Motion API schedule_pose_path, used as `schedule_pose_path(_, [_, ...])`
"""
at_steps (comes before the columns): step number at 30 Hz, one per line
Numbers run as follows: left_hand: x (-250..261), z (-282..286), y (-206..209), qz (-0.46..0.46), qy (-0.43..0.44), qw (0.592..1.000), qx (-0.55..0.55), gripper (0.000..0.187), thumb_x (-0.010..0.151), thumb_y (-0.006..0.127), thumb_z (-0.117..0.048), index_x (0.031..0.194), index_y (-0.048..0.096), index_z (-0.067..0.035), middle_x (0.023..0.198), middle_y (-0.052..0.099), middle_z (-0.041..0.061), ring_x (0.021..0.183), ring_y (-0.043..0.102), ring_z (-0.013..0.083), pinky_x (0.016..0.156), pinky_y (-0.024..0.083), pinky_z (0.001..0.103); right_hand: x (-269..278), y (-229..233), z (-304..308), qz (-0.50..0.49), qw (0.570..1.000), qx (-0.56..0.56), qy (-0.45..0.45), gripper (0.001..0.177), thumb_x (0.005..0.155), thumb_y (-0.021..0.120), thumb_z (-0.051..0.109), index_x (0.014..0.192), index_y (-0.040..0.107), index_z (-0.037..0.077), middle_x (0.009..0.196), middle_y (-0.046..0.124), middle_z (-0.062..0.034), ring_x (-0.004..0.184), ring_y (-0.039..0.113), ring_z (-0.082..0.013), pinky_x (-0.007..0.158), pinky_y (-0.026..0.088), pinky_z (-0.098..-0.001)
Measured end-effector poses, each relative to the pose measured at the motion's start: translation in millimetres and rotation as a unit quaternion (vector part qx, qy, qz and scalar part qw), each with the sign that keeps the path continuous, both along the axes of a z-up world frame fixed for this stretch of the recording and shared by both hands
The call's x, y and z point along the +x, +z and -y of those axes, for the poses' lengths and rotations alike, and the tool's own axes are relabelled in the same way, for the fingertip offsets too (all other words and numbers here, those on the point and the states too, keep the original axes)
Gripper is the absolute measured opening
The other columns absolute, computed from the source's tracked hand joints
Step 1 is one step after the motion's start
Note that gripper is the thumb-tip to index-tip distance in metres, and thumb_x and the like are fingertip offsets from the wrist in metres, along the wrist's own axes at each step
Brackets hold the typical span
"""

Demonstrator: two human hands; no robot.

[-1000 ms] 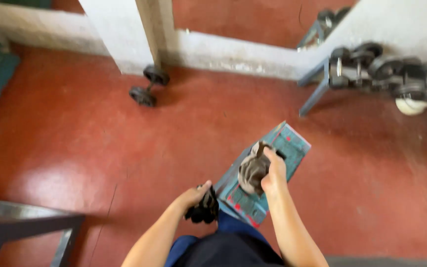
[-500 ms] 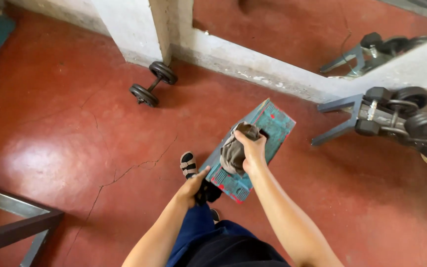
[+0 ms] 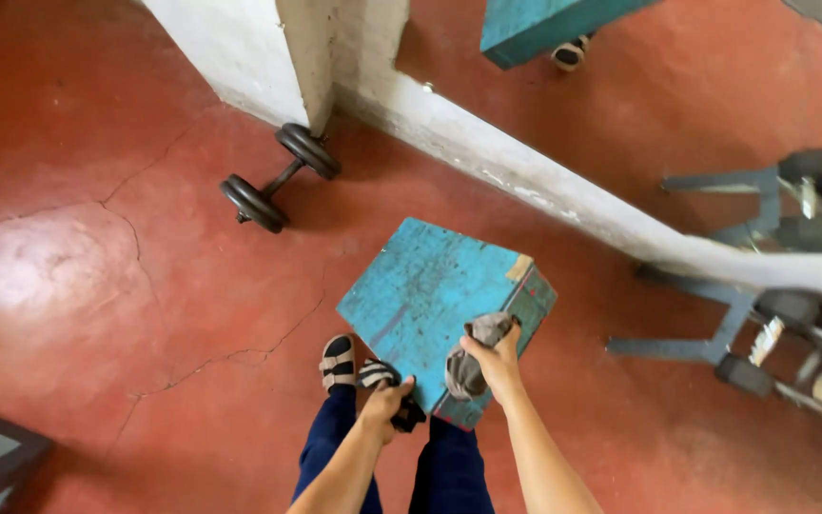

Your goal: Cleaning a blue plastic crate with a rag in a gym.

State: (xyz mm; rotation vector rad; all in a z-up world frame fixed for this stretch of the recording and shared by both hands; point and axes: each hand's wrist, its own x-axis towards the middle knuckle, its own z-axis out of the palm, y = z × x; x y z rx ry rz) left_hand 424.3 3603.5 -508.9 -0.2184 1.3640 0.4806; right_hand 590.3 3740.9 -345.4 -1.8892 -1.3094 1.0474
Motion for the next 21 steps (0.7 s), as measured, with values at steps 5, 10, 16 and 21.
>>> schedule_pose_path(5, [58,-61,-42,0.018,0.262,0.965,-0.023,0.042,0.093,0.077,-0.014,0.129,0.055,-0.009,0.101,0.054,0.022,0.089,0.061,0.04,0.078,0.056,0.06,40,-91,-59,-0.034,0.988,-0.146,-0.037,0.1,0.076,0.093,0.025,0.147,0.029,-0.003,0.151,0.038,-0.0312,0.147,0.035,-0.0438,0.125,0.023,-0.0529])
schedule_pose_path(10, [114,-124,-106,-0.002,0.29,0.957,0.023,0.047,0.095,0.077,-0.014,0.135,0.054,-0.008,0.112,0.057,0.022,0.099,0.057,0.0362,0.09,0.051,0.06,61,-142,-154,-0.001,0.971,-0.24,-0.02,0.116,0.075,0.089,0.036,0.157,0.015,0.001,0.16,0.031,-0.0301,0.15,0.031,-0.0421,0.126,0.023,-0.0534])
schedule_pose_path(16, [177,-210,-134,-0.025,0.168,0.985,0.0,0.05,0.099,0.067,-0.033,0.139,0.041,-0.019,0.132,0.049,0.015,0.113,0.054,0.0356,0.09,0.051,0.055,145,-266,-205,0.007,0.985,-0.172,-0.01,0.088,0.086,0.084,0.026,0.155,0.033,0.005,0.156,0.043,-0.0259,0.147,0.038,-0.0371,0.122,0.029,-0.0518])
schedule_pose_path(21, [169,-246,-191,-0.083,0.2,0.976,0.031,0.043,0.102,0.058,-0.018,0.143,0.045,-0.018,0.138,0.051,0.024,0.102,0.059,0.0373,0.057,0.057,0.047,145,-330,-237,-0.05,0.98,-0.174,-0.083,0.088,0.091,0.082,0.02,0.157,0.028,-0.003,0.155,0.04,-0.032,0.146,0.038,-0.0404,0.12,0.03,-0.0528])
